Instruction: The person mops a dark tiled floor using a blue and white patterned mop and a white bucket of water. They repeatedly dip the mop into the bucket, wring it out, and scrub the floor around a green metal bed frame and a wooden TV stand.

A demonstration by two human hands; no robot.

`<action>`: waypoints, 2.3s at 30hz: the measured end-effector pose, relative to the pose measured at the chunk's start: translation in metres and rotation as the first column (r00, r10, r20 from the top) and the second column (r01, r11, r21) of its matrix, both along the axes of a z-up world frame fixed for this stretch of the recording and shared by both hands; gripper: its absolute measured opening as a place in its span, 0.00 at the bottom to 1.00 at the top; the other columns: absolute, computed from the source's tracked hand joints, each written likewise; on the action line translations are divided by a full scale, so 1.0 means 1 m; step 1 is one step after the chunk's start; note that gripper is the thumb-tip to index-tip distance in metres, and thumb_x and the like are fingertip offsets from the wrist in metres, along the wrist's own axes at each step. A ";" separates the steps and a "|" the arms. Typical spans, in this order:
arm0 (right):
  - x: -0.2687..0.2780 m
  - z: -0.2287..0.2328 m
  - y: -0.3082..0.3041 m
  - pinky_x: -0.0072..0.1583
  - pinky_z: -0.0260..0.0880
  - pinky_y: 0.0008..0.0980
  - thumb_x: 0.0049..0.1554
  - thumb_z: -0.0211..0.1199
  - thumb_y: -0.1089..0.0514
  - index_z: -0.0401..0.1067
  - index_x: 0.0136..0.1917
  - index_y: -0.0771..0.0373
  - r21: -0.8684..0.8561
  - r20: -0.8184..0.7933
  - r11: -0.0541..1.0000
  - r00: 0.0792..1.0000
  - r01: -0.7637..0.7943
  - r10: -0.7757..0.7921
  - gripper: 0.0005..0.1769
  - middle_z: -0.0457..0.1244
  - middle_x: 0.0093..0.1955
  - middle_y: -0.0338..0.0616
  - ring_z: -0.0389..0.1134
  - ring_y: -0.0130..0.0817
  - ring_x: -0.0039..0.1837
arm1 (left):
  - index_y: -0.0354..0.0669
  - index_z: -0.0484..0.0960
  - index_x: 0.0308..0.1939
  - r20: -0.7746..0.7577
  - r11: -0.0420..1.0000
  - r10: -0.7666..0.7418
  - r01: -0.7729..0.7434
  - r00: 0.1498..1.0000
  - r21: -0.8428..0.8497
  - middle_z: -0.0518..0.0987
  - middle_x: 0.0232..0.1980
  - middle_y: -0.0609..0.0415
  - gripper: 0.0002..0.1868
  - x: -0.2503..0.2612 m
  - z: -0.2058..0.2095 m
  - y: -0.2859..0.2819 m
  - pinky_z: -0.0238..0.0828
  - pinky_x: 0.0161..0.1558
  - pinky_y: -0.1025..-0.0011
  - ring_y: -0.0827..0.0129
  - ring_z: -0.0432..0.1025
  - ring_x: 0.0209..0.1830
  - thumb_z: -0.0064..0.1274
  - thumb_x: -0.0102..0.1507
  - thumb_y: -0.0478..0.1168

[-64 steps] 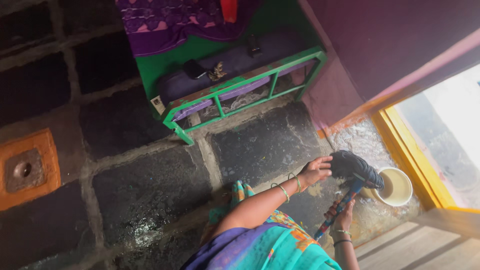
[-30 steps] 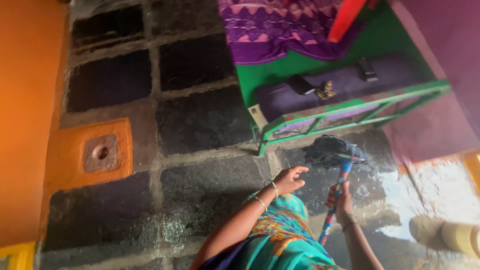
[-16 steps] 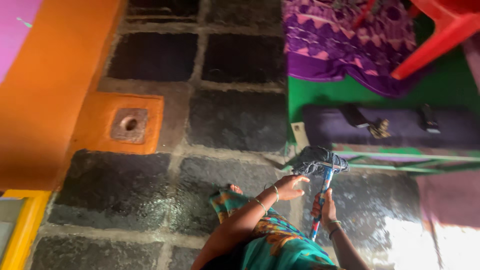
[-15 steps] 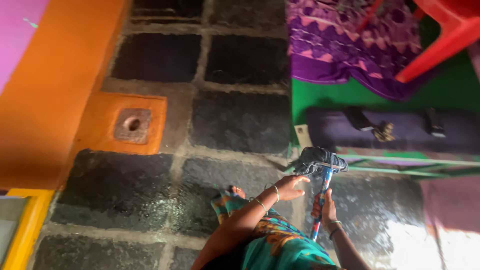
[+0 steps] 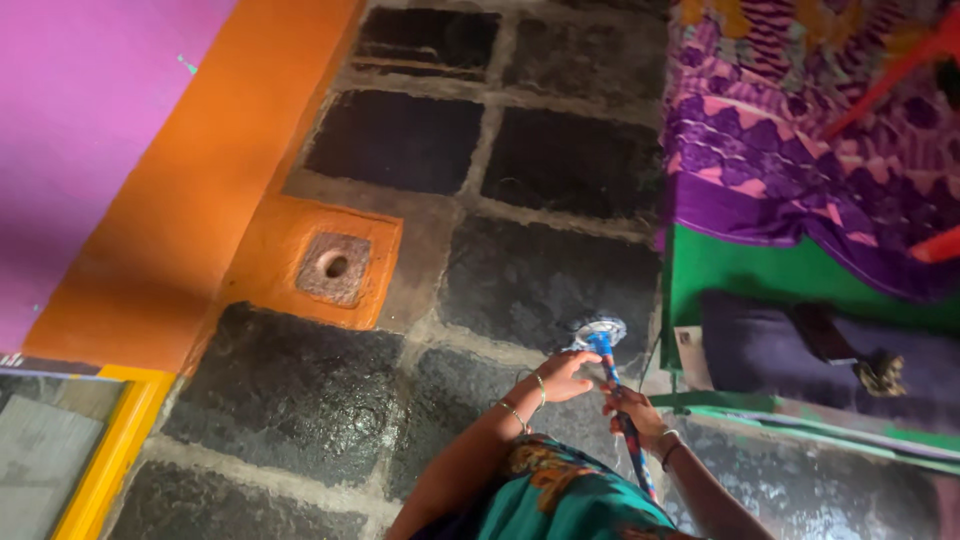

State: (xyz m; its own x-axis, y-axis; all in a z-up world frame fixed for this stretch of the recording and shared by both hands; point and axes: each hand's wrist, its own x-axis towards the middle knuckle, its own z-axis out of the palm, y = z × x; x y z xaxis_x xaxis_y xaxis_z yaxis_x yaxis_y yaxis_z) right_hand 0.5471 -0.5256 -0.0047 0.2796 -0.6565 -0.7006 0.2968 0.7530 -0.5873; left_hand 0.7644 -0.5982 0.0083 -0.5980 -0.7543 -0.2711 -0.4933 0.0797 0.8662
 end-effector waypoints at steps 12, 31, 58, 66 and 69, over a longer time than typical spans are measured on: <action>0.160 -0.010 -0.092 0.28 0.63 0.34 0.53 0.60 0.72 0.56 0.73 0.41 -0.009 -0.127 0.937 0.930 -0.348 0.344 0.41 0.65 0.37 0.47 0.61 0.29 0.27 | 0.47 0.62 0.73 0.250 0.990 0.139 -0.142 0.958 -0.006 0.70 0.69 0.39 0.41 0.135 -0.029 -0.019 0.60 0.69 0.59 0.47 0.63 0.71 0.59 0.57 0.46; 0.307 0.011 -0.129 0.48 0.71 0.32 0.52 0.55 0.73 0.58 0.73 0.54 -0.243 0.231 0.907 0.888 -0.344 0.398 0.37 0.64 0.48 0.43 0.67 0.30 0.46 | 0.43 0.55 0.76 0.149 0.962 0.272 -0.264 0.951 -0.076 0.72 0.67 0.40 0.64 0.263 -0.024 -0.030 0.66 0.67 0.58 0.45 0.68 0.68 0.71 0.41 0.54; 0.332 0.206 -0.102 0.73 0.61 0.54 0.70 0.38 0.36 0.66 0.64 0.76 -0.281 0.521 0.882 0.832 0.379 -0.191 0.38 0.63 0.66 0.62 0.66 0.57 0.68 | 0.47 0.73 0.62 -0.226 0.811 0.377 -0.437 0.899 -0.388 0.72 0.64 0.37 0.33 0.279 0.017 -0.064 0.59 0.70 0.53 0.44 0.63 0.70 0.65 0.54 0.45; 0.366 0.270 -0.092 0.43 0.60 0.40 0.68 0.42 0.37 0.79 0.49 0.74 -0.767 -0.413 0.641 0.781 -0.020 -0.469 0.39 0.65 0.40 0.60 0.61 0.43 0.41 | 0.41 0.84 0.40 -0.209 0.688 0.637 -0.670 0.742 -0.279 0.84 0.39 0.46 0.19 0.283 0.107 -0.078 0.76 0.43 0.60 0.54 0.80 0.41 0.63 0.60 0.53; 0.372 0.300 -0.077 0.51 0.66 0.39 0.68 0.43 0.35 0.73 0.41 0.71 -0.930 -0.044 0.341 0.880 0.136 -0.473 0.37 0.65 0.40 0.55 0.64 0.42 0.46 | 0.42 0.83 0.39 -0.115 0.742 0.601 -0.606 0.791 -0.285 0.84 0.37 0.47 0.19 0.296 0.111 -0.069 0.77 0.44 0.61 0.55 0.81 0.39 0.63 0.58 0.54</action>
